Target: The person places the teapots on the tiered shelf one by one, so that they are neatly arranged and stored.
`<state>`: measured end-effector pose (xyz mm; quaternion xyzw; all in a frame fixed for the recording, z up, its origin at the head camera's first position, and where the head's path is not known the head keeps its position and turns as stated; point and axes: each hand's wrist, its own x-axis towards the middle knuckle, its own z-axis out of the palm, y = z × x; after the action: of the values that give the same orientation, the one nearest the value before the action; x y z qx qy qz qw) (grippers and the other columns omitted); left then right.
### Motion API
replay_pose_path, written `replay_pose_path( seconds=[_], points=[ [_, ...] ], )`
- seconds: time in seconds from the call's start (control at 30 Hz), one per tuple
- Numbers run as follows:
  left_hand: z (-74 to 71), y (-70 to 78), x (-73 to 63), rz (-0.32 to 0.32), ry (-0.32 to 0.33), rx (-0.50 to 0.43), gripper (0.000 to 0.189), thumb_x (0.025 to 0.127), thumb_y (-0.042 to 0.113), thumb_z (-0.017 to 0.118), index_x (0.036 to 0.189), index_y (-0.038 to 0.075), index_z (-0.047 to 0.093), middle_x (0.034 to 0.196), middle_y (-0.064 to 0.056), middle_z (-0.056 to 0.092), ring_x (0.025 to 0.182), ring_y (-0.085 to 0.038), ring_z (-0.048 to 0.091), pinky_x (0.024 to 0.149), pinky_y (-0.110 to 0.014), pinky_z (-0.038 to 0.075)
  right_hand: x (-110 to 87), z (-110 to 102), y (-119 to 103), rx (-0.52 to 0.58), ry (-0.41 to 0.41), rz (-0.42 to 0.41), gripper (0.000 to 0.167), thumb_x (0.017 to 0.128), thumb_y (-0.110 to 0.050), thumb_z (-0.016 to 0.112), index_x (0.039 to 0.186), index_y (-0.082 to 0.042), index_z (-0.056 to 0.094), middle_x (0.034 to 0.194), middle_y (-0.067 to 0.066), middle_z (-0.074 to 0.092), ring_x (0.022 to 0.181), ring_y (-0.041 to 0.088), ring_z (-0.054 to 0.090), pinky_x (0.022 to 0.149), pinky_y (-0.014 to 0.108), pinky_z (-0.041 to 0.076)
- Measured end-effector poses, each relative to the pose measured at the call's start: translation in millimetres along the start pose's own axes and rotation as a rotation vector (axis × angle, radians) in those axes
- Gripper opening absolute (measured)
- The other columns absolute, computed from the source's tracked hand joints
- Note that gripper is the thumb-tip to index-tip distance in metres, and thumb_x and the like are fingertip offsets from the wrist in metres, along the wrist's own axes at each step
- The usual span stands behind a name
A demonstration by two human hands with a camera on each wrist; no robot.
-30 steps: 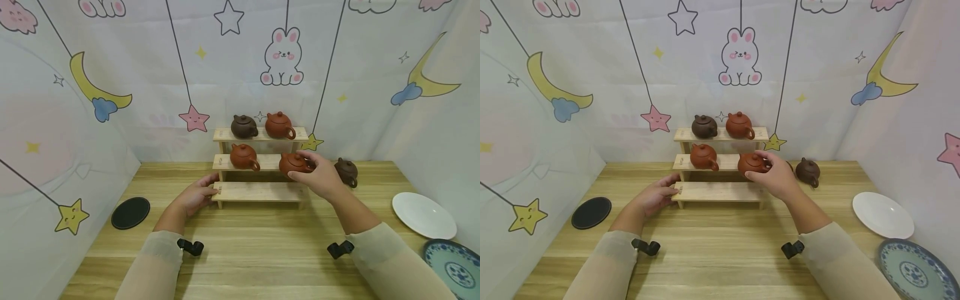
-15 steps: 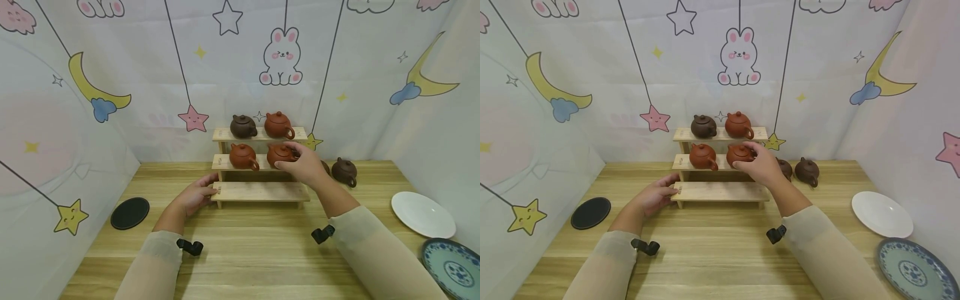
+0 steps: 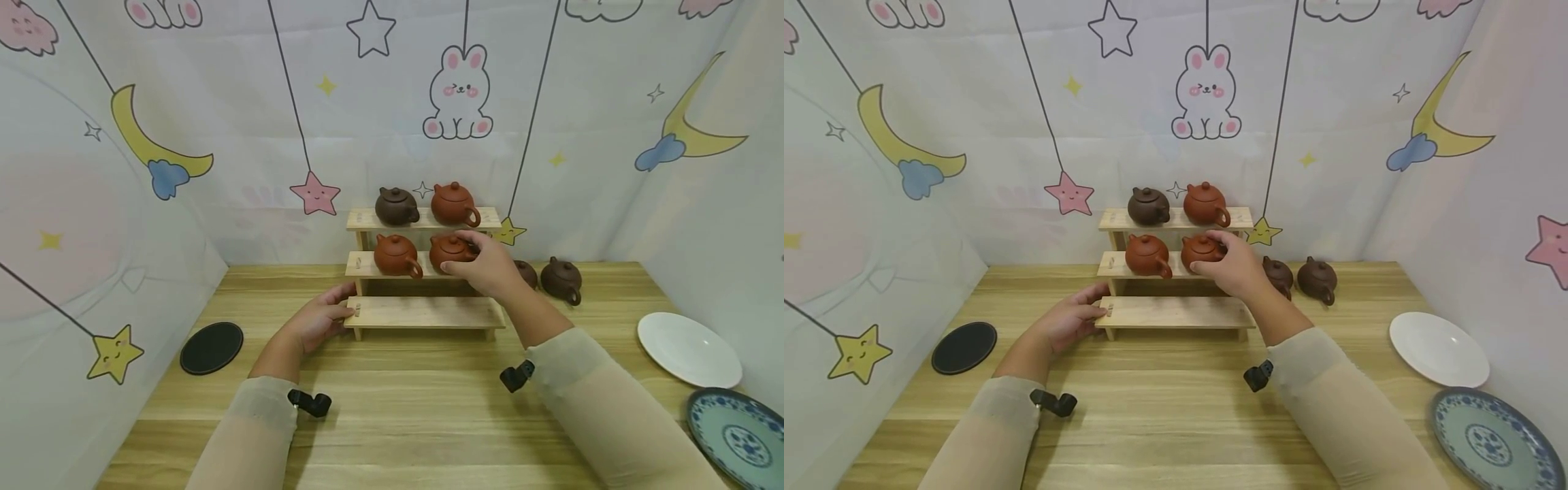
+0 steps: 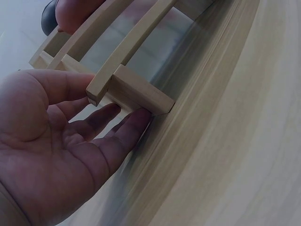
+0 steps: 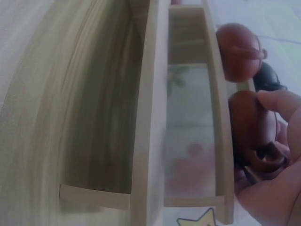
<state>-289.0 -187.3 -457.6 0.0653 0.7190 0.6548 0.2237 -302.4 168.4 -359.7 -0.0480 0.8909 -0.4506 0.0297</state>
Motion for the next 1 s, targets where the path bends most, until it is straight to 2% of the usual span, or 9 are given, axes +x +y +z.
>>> replay_pose_path(
  seconds=[0.23, 0.33, 0.47, 0.6, 0.8, 1.0],
  points=[
    [-1.1, 0.3, -0.6, 0.007, -0.004, -0.002, 0.071, 0.107, 0.007, 0.053, 0.172, 0.014, 0.026, 0.177, -0.013, 0.025, 0.143, -0.033, 0.05, 0.098, -0.03, 0.053, -6.5, -2.2, 1.7, 0.03, -0.003, -0.021, 0.077, 0.094, -0.044, 0.081, 0.161, -0.028, 0.048, 0.159, 0.009, 0.054, 0.145, 0.035, 0.053, 0.113, 0.056, 0.049],
    [-1.3, 0.1, -1.0, 0.006, -0.007, -0.003, 0.071, 0.107, 0.007, 0.052, 0.172, 0.014, 0.025, 0.177, -0.013, 0.024, 0.146, -0.035, 0.048, 0.1, -0.031, 0.053, -15.4, -5.8, 4.2, 0.071, 0.013, -0.028, 0.073, 0.095, -0.046, 0.08, 0.159, -0.031, 0.05, 0.16, 0.004, 0.053, 0.147, 0.034, 0.052, 0.112, 0.055, 0.051],
    [-1.3, -0.6, -0.4, 0.004, -0.006, -0.003, 0.07, 0.108, 0.006, 0.052, 0.172, 0.015, 0.025, 0.178, -0.012, 0.024, 0.148, -0.035, 0.046, 0.102, -0.033, 0.052, -32.1, -15.2, 12.6, 0.086, 0.045, -0.041, 0.071, 0.097, -0.051, 0.076, 0.16, -0.031, 0.049, 0.164, 0.007, 0.049, 0.146, 0.037, 0.053, 0.111, 0.057, 0.052],
    [-1.1, -0.8, 0.4, 0.001, 0.0, -0.003, 0.07, 0.108, 0.006, 0.052, 0.172, 0.016, 0.026, 0.178, -0.011, 0.024, 0.149, -0.036, 0.046, 0.103, -0.034, 0.052, -47.7, -29.7, 26.6, 0.081, 0.087, -0.043, 0.071, 0.099, -0.056, 0.071, 0.16, -0.026, 0.049, 0.161, 0.013, 0.05, 0.143, 0.037, 0.054, 0.11, 0.057, 0.051],
    [-1.9, -0.5, 0.9, -0.003, 0.004, -0.002, 0.069, 0.108, 0.007, 0.052, 0.172, 0.015, 0.026, 0.177, -0.011, 0.026, 0.149, -0.036, 0.046, 0.103, -0.034, 0.053, -61.7, -50.5, 53.6, 0.061, 0.163, -0.05, 0.071, 0.102, -0.054, 0.067, 0.16, -0.018, 0.05, 0.157, 0.014, 0.056, 0.145, 0.038, 0.053, 0.117, 0.056, 0.045],
    [-0.2, -0.5, 1.3, 0.001, 0.005, 0.005, 0.069, 0.108, 0.008, 0.053, 0.171, 0.015, 0.027, 0.177, -0.012, 0.026, 0.149, -0.037, 0.046, 0.106, -0.037, 0.052, -71.3, -65.9, 82.9, 0.014, 0.197, -0.038, 0.071, 0.103, -0.052, 0.066, 0.16, -0.012, 0.049, 0.155, 0.019, 0.057, 0.142, 0.041, 0.054, 0.109, 0.054, 0.047]
  ],
)
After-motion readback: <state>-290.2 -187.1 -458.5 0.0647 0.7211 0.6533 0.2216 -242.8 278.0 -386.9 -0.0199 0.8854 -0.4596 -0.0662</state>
